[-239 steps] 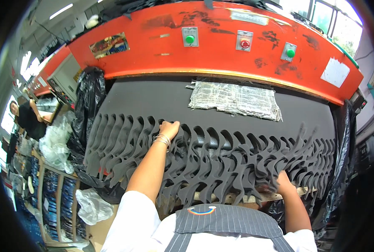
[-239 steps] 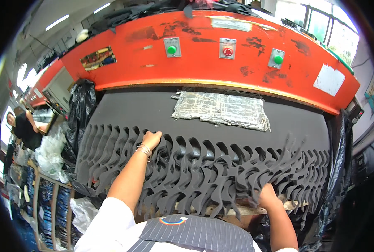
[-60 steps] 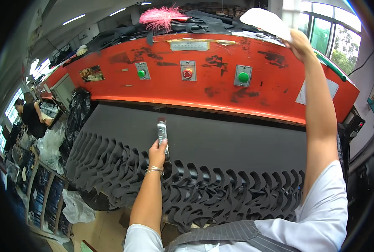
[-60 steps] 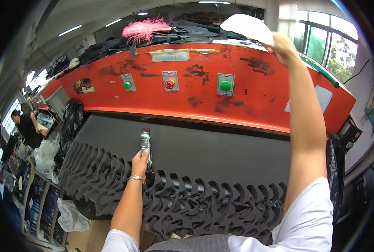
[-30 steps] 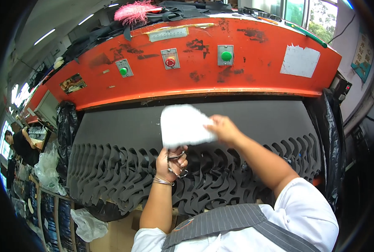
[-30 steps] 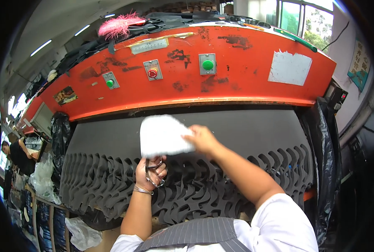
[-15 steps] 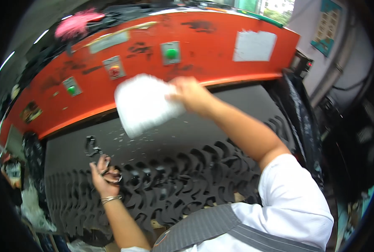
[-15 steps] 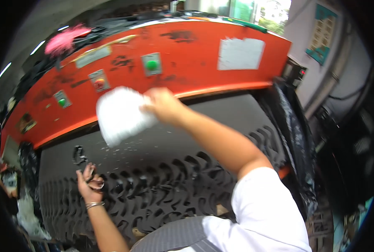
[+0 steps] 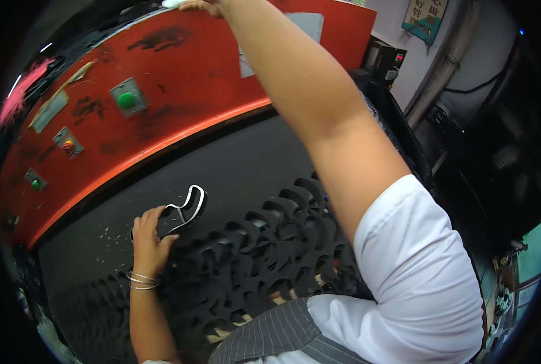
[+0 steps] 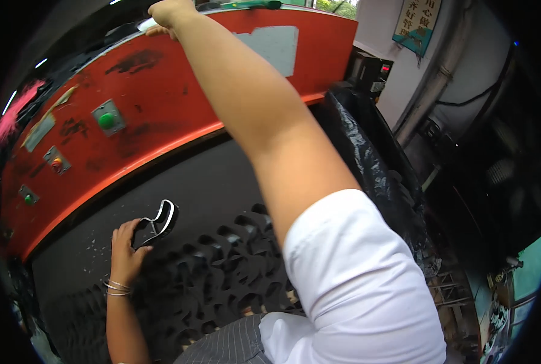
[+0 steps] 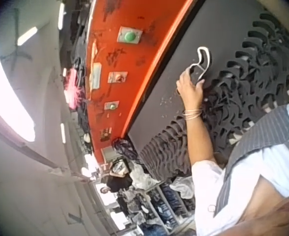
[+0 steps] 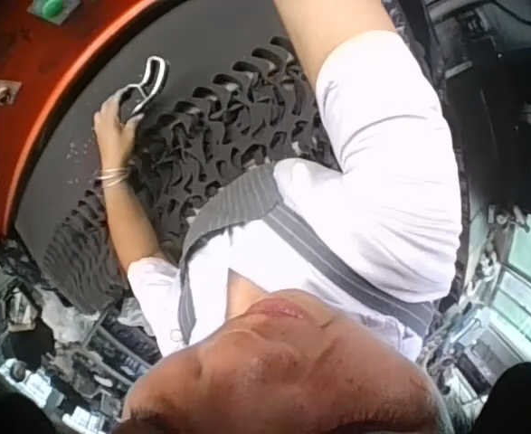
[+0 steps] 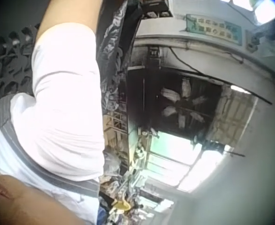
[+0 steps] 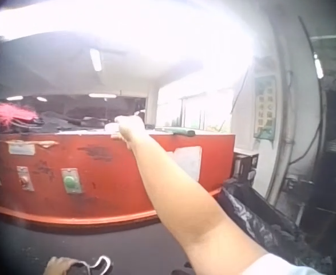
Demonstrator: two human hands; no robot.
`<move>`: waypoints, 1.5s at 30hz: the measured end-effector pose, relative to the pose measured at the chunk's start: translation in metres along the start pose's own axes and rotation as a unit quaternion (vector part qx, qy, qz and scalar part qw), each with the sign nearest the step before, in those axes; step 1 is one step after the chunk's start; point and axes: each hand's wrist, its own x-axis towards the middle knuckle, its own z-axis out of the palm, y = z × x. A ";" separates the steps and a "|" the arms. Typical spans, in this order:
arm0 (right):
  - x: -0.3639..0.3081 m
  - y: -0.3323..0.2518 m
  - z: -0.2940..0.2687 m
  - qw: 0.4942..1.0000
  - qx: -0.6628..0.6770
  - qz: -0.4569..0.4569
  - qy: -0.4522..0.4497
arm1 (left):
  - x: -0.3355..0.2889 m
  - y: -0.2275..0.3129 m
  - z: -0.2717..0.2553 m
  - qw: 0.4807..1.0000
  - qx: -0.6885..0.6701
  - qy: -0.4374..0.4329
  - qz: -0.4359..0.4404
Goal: Die cutting and sorting foam shoe components in a manufacturing facility.
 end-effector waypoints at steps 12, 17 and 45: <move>-0.353 0.103 -0.186 0.820 -0.485 -0.050 -0.299 | 0.193 0.124 0.147 0.944 0.048 -0.039 0.323; -0.370 0.132 -0.249 0.868 -0.486 -0.087 -0.050 | 0.240 0.158 0.226 0.958 -0.024 0.129 0.254; -0.380 0.152 -0.334 0.938 -0.320 0.133 -0.013 | 0.257 0.222 0.298 0.993 0.075 -0.053 0.075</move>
